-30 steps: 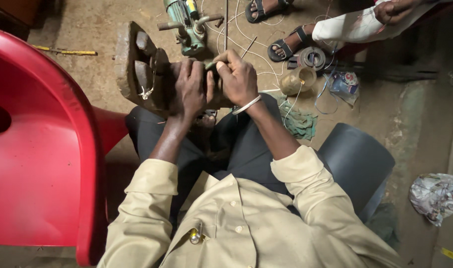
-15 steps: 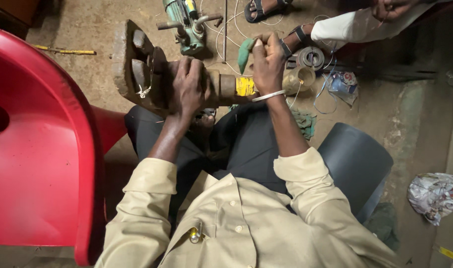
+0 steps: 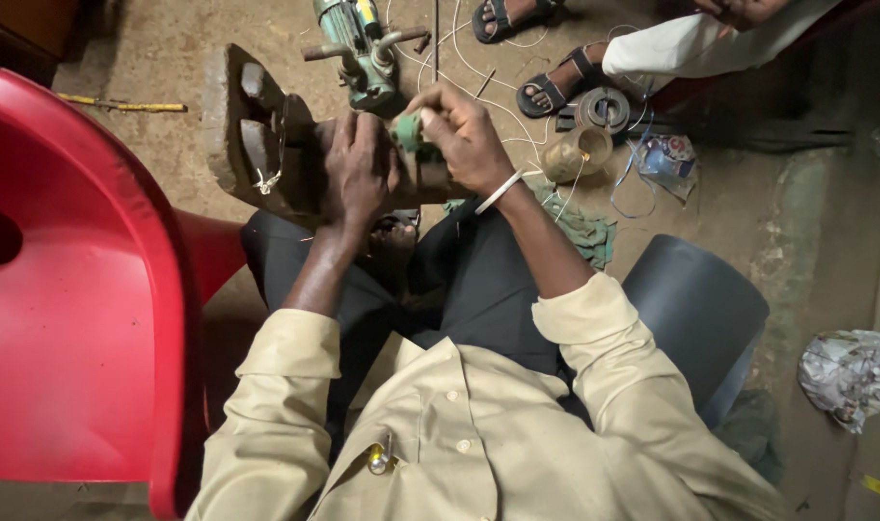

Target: The person winds copper wire around a cylindrical core mounted on a rotating jig. They use both hands to guide and press the wire into place, occasionally adjusting the jig and wiping the surface with a cloth. The process continues throughout the clip.

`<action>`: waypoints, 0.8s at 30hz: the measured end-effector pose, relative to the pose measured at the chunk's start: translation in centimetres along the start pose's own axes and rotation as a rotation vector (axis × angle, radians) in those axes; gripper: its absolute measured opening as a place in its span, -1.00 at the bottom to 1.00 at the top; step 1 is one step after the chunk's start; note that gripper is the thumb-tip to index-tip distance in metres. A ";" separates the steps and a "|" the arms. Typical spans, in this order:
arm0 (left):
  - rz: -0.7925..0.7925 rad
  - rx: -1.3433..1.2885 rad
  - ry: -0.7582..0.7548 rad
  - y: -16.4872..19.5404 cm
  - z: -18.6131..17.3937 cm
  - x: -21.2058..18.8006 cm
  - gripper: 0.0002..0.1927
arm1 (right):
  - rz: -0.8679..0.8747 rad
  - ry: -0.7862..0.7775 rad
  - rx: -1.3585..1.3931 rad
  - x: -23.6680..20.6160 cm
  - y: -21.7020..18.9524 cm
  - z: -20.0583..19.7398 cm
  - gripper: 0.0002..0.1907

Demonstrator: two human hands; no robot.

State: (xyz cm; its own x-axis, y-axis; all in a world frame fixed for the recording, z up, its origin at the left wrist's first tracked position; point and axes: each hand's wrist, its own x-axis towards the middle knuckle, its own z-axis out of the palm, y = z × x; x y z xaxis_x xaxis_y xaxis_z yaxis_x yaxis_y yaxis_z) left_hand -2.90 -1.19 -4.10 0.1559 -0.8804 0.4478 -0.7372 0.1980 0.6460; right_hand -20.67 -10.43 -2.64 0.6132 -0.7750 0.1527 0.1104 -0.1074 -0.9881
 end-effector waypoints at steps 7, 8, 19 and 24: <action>0.017 0.038 -0.036 -0.1 0.4 -0.2 -0.69 | -0.099 0.310 0.022 2.1 0.0 -2.1 -0.86; 0.014 0.035 -0.037 -0.1 0.5 -0.2 -0.69 | -0.042 0.207 -0.106 2.0 0.0 -2.0 -0.86; 0.050 0.062 -0.010 -0.1 0.4 -0.3 -0.65 | 0.035 0.000 -0.166 0.9 3.0 0.0 -0.86; 0.035 0.016 -0.037 0.2 0.3 0.0 -0.65 | 0.075 0.292 -0.170 2.2 4.2 -0.1 -0.88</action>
State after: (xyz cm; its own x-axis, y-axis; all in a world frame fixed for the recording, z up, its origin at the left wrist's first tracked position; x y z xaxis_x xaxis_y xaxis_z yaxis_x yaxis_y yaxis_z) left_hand -3.26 -1.30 -4.14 0.1059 -0.8884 0.4467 -0.7521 0.2224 0.6204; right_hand -18.94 -12.66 -6.50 0.3622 -0.9276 0.0918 -0.0733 -0.1266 -0.9892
